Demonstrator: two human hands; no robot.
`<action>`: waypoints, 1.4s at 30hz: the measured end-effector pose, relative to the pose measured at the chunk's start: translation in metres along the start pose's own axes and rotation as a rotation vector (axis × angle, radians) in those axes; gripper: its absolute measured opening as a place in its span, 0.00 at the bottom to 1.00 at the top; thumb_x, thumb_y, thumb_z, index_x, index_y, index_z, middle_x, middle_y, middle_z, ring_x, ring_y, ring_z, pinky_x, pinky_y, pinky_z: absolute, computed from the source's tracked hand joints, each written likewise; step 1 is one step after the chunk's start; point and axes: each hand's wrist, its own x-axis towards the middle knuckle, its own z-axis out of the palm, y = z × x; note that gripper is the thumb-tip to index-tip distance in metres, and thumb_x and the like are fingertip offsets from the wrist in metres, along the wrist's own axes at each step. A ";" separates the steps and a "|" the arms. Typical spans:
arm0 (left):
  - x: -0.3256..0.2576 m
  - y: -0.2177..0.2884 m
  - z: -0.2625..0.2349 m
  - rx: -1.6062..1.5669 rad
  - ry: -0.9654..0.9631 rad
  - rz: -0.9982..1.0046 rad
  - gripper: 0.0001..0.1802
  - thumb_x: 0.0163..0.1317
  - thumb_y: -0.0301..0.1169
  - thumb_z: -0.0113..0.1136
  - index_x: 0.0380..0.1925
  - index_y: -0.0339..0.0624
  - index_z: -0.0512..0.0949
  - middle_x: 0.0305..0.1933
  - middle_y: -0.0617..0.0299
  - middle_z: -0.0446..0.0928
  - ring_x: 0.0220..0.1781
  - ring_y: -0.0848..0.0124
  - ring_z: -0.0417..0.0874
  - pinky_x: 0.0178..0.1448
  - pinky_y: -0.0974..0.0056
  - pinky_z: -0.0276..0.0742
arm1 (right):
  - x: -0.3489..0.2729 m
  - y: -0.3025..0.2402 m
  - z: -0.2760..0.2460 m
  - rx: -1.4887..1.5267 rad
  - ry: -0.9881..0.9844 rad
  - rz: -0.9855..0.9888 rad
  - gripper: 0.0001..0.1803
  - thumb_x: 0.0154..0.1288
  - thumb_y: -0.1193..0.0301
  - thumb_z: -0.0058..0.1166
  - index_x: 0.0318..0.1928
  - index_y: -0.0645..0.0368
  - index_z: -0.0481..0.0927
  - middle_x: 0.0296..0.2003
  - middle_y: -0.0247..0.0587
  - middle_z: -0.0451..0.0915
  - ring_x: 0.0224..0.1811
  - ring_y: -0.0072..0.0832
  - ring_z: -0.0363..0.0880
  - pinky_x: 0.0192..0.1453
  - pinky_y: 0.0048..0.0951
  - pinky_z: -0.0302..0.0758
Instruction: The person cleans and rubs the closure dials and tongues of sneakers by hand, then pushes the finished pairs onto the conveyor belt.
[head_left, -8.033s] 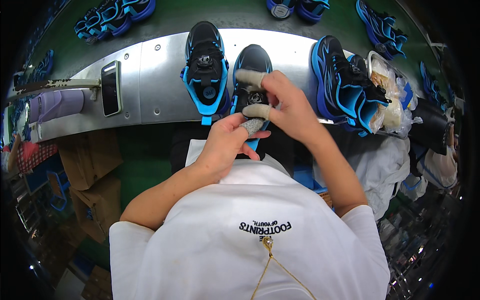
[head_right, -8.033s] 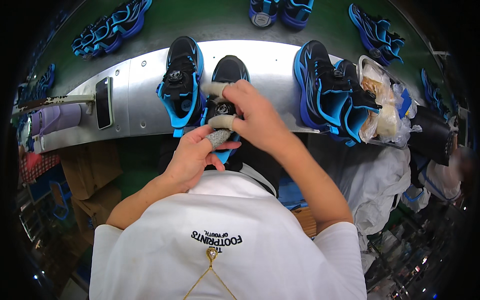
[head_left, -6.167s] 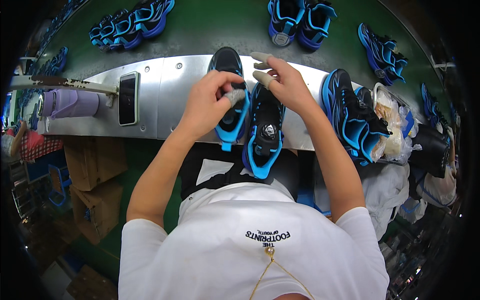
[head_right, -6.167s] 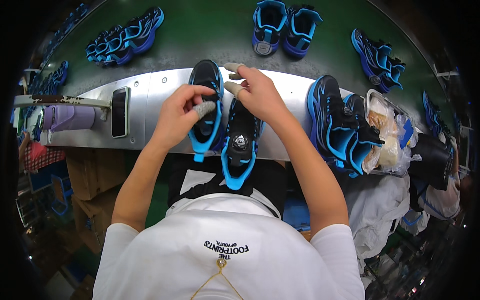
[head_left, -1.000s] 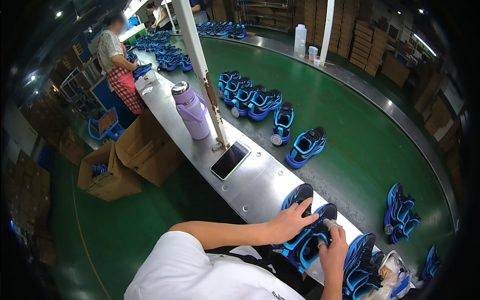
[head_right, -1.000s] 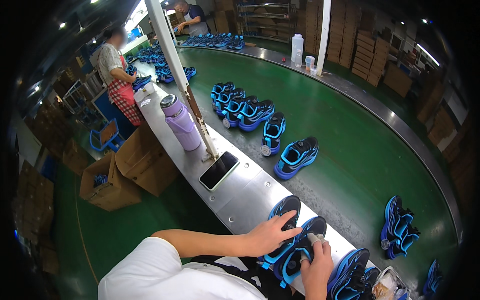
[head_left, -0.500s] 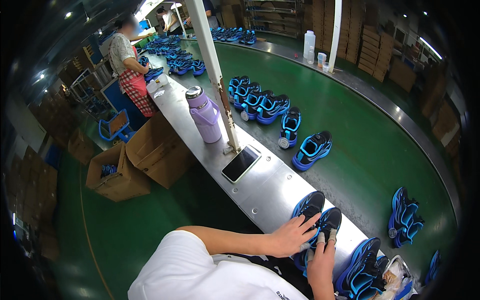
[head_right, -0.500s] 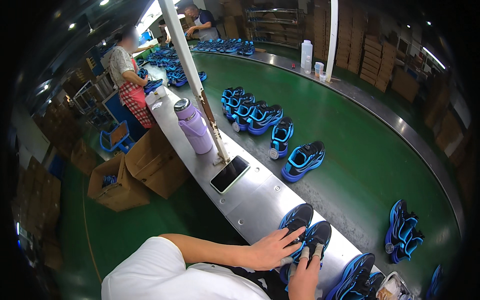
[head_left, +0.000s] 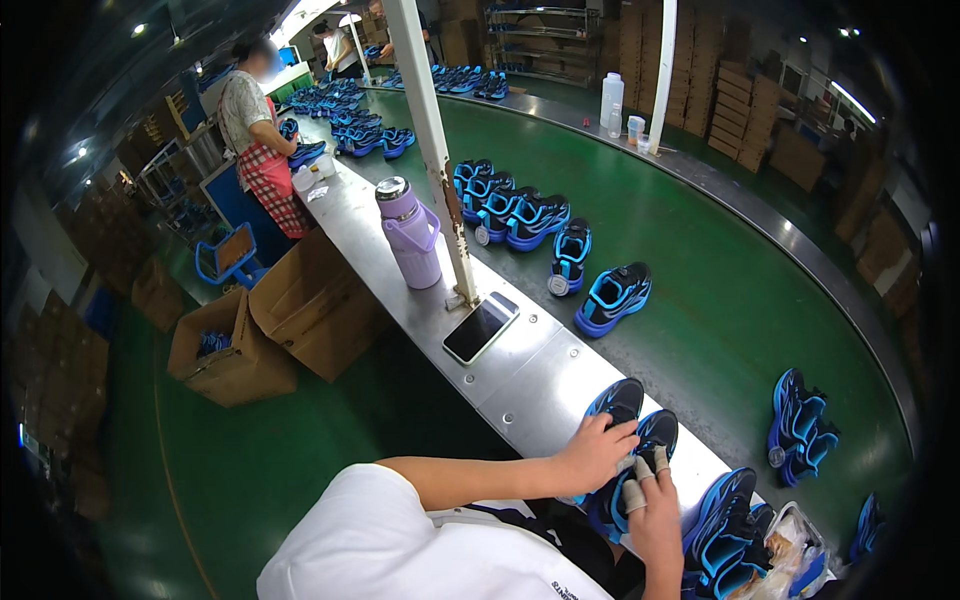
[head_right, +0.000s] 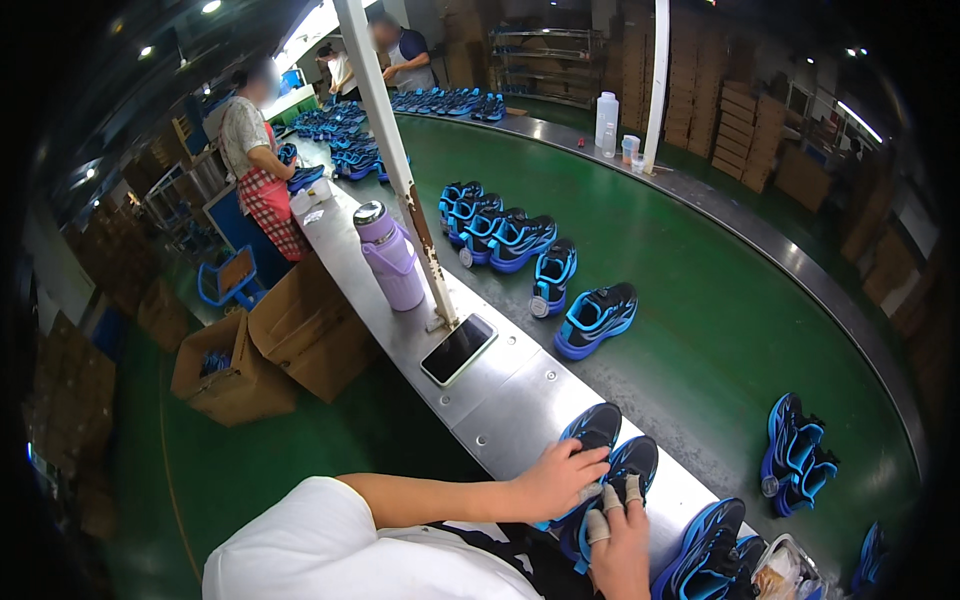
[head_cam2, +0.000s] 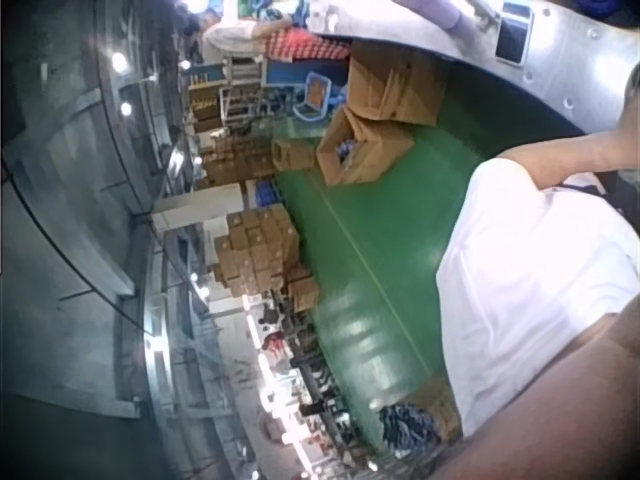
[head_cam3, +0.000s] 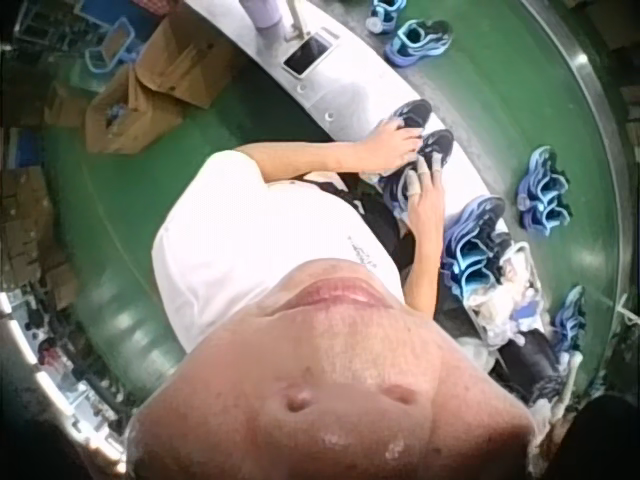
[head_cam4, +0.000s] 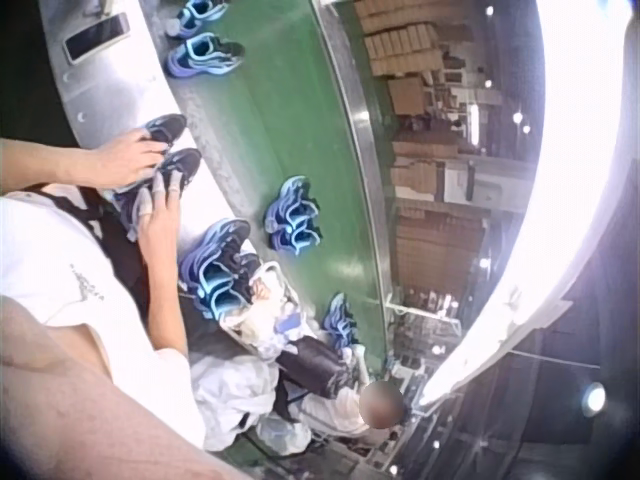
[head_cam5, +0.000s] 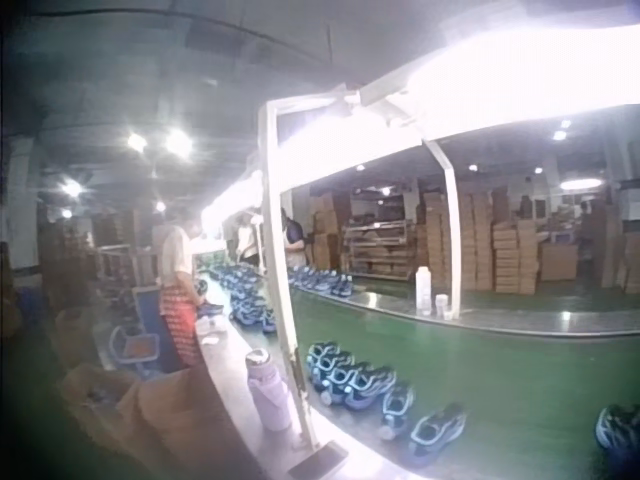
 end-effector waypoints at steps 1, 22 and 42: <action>0.007 -0.004 -0.005 0.003 0.001 0.000 0.21 0.53 0.28 0.60 0.50 0.41 0.78 0.60 0.54 0.71 0.49 0.51 0.71 0.55 0.52 0.70 | 0.002 -0.001 -0.009 -0.007 0.010 0.012 0.19 0.61 0.73 0.57 0.53 0.63 0.79 0.56 0.59 0.74 0.59 0.50 0.71 0.64 0.40 0.68; 0.033 0.002 -0.016 -0.418 -0.228 -0.242 0.17 0.47 0.21 0.60 0.40 0.42 0.78 0.38 0.56 0.73 0.44 0.55 0.74 0.48 0.56 0.71 | 0.009 0.041 -0.024 0.403 -0.018 0.024 0.18 0.50 0.80 0.64 0.45 0.61 0.84 0.38 0.40 0.80 0.37 0.28 0.76 0.45 0.26 0.73; 0.032 0.002 -0.006 -0.461 -0.334 -0.257 0.29 0.50 0.23 0.61 0.55 0.42 0.71 0.40 0.58 0.74 0.37 0.66 0.74 0.44 0.63 0.73 | 0.004 0.050 -0.027 0.538 -0.164 0.167 0.26 0.50 0.79 0.66 0.53 0.63 0.79 0.42 0.35 0.78 0.35 0.21 0.72 0.39 0.20 0.69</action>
